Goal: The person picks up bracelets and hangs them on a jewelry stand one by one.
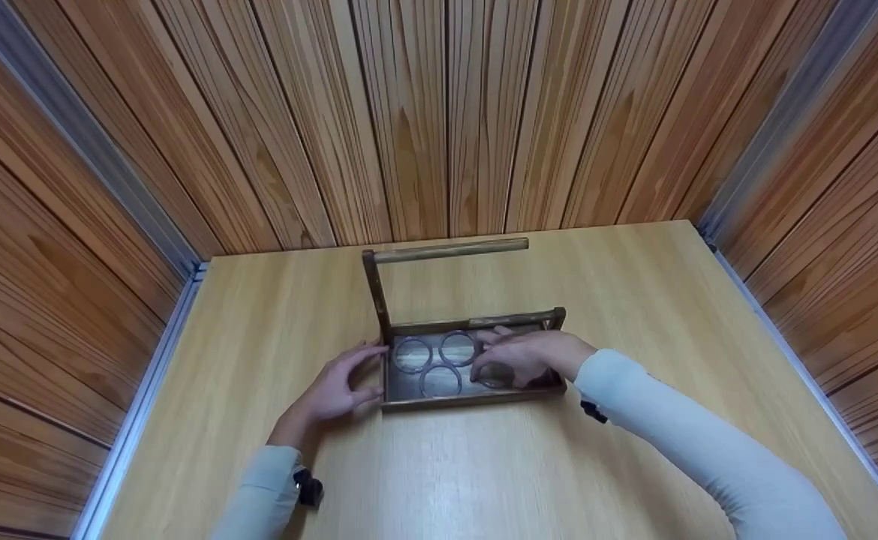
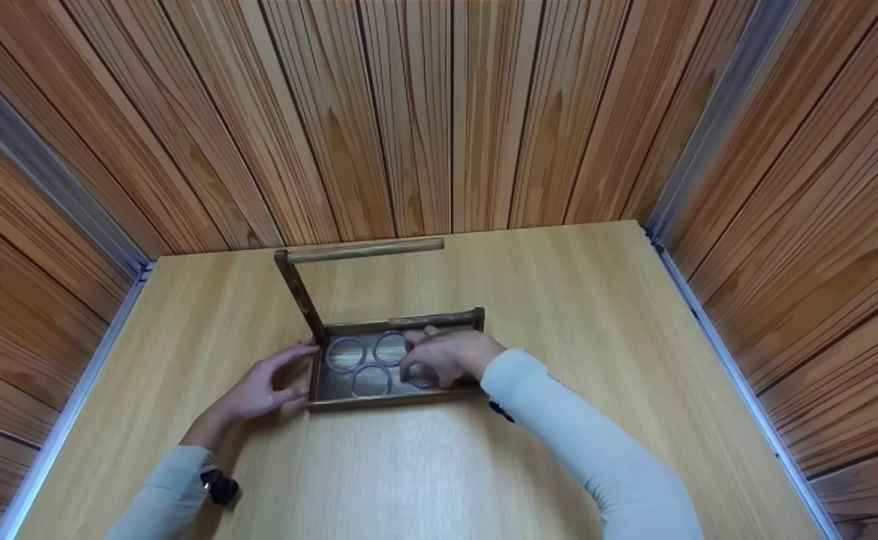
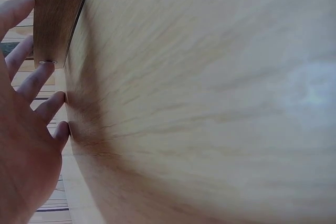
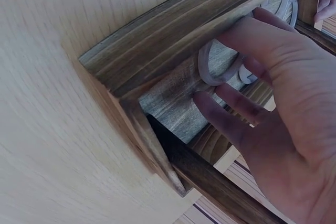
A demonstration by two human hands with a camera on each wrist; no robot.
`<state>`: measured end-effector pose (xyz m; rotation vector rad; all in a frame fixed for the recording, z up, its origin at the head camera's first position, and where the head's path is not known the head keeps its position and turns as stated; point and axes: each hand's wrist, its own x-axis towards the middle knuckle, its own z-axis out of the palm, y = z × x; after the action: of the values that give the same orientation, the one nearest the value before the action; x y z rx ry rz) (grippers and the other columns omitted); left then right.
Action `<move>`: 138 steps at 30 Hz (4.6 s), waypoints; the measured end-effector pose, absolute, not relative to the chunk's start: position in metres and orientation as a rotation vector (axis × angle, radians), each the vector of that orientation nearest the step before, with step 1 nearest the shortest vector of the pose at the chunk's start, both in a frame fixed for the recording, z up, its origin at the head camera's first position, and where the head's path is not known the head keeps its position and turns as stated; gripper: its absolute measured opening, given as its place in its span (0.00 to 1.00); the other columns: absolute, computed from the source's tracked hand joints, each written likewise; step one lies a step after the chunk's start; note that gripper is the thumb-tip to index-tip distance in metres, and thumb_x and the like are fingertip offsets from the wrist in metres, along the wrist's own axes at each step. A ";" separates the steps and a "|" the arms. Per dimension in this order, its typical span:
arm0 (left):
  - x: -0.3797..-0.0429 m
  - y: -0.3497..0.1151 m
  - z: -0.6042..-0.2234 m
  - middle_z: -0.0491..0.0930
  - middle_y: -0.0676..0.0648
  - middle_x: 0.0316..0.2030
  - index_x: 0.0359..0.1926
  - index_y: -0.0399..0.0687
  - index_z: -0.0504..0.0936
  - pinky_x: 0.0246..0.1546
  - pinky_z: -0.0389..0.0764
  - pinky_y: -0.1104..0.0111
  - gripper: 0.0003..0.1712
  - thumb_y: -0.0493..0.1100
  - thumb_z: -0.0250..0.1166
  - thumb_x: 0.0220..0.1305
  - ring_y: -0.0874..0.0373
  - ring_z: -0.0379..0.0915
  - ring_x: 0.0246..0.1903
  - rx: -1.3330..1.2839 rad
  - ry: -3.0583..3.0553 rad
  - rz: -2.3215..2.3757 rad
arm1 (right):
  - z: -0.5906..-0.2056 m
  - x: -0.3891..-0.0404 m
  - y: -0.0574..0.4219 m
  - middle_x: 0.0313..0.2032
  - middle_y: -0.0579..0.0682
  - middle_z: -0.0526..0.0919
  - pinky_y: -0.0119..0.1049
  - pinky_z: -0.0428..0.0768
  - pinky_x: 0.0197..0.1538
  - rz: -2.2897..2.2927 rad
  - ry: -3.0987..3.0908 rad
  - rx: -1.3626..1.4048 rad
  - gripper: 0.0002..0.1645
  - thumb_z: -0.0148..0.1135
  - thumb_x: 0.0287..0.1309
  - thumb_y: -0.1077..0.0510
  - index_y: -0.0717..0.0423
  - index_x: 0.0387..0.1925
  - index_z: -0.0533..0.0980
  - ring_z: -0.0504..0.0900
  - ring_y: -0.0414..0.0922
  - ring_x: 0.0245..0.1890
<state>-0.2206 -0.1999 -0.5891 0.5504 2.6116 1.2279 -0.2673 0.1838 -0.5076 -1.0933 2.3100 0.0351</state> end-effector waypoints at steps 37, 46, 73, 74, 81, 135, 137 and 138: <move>-0.219 -0.202 -0.587 0.62 0.38 0.89 0.82 0.62 0.75 0.89 0.52 0.29 0.39 0.50 0.74 0.74 0.31 0.51 0.90 0.521 2.609 1.206 | -0.513 -0.270 0.181 0.90 0.64 0.57 0.61 0.80 0.79 0.040 2.331 -1.140 0.38 0.77 0.69 0.64 0.43 0.75 0.76 0.60 0.72 0.88; -0.217 -0.202 -0.587 0.61 0.38 0.89 0.83 0.64 0.74 0.88 0.51 0.28 0.39 0.51 0.74 0.75 0.32 0.49 0.91 0.480 2.607 1.198 | -0.507 -0.272 0.182 0.85 0.62 0.61 0.65 0.77 0.80 -0.211 2.302 -1.084 0.35 0.78 0.63 0.65 0.42 0.68 0.80 0.68 0.64 0.83; -0.221 -0.202 -0.589 0.61 0.37 0.89 0.83 0.60 0.74 0.88 0.51 0.28 0.40 0.50 0.75 0.74 0.29 0.49 0.90 0.547 2.601 1.239 | -0.492 -0.260 0.180 0.72 0.60 0.78 0.62 0.76 0.78 -0.513 2.193 -1.127 0.32 0.79 0.61 0.66 0.45 0.64 0.80 0.75 0.60 0.73; -0.221 -0.202 -0.590 0.61 0.38 0.89 0.83 0.61 0.74 0.88 0.51 0.28 0.40 0.50 0.75 0.74 0.29 0.49 0.90 0.542 2.601 1.237 | -0.492 -0.259 0.180 0.74 0.61 0.77 0.65 0.73 0.81 -0.516 2.200 -1.122 0.32 0.79 0.60 0.66 0.44 0.63 0.81 0.73 0.61 0.78; -0.219 -0.202 -0.589 0.60 0.40 0.90 0.83 0.62 0.74 0.89 0.51 0.29 0.40 0.50 0.74 0.75 0.31 0.48 0.91 0.522 2.595 1.223 | -0.491 -0.247 0.177 0.76 0.57 0.71 0.62 0.74 0.80 -0.597 2.193 -1.147 0.33 0.79 0.57 0.66 0.41 0.62 0.82 0.70 0.63 0.79; -0.220 -0.203 -0.593 0.61 0.39 0.89 0.83 0.64 0.74 0.88 0.49 0.26 0.39 0.52 0.74 0.75 0.30 0.49 0.91 0.494 2.595 1.218 | -0.438 -0.229 0.198 0.69 0.56 0.71 0.47 0.90 0.60 -0.961 2.146 -1.282 0.26 0.80 0.63 0.59 0.48 0.62 0.83 0.75 0.45 0.64; -0.220 -0.202 -0.593 0.61 0.39 0.89 0.83 0.63 0.74 0.88 0.49 0.26 0.39 0.52 0.74 0.75 0.30 0.49 0.90 0.506 2.598 1.220 | -0.437 -0.230 0.199 0.69 0.57 0.72 0.47 0.90 0.61 -0.970 2.163 -1.296 0.26 0.80 0.63 0.59 0.48 0.61 0.83 0.76 0.45 0.66; -0.220 -0.202 -0.593 0.61 0.39 0.89 0.83 0.62 0.74 0.88 0.49 0.26 0.39 0.52 0.74 0.75 0.30 0.49 0.90 0.512 2.600 1.220 | -0.437 -0.230 0.199 0.70 0.57 0.72 0.46 0.90 0.61 -0.976 2.169 -1.299 0.26 0.80 0.63 0.59 0.48 0.61 0.83 0.76 0.45 0.66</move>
<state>-0.2203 -0.2024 -0.5930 0.5124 2.6001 1.2202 -0.2302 0.1994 -0.4367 -1.2988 2.1694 -0.9764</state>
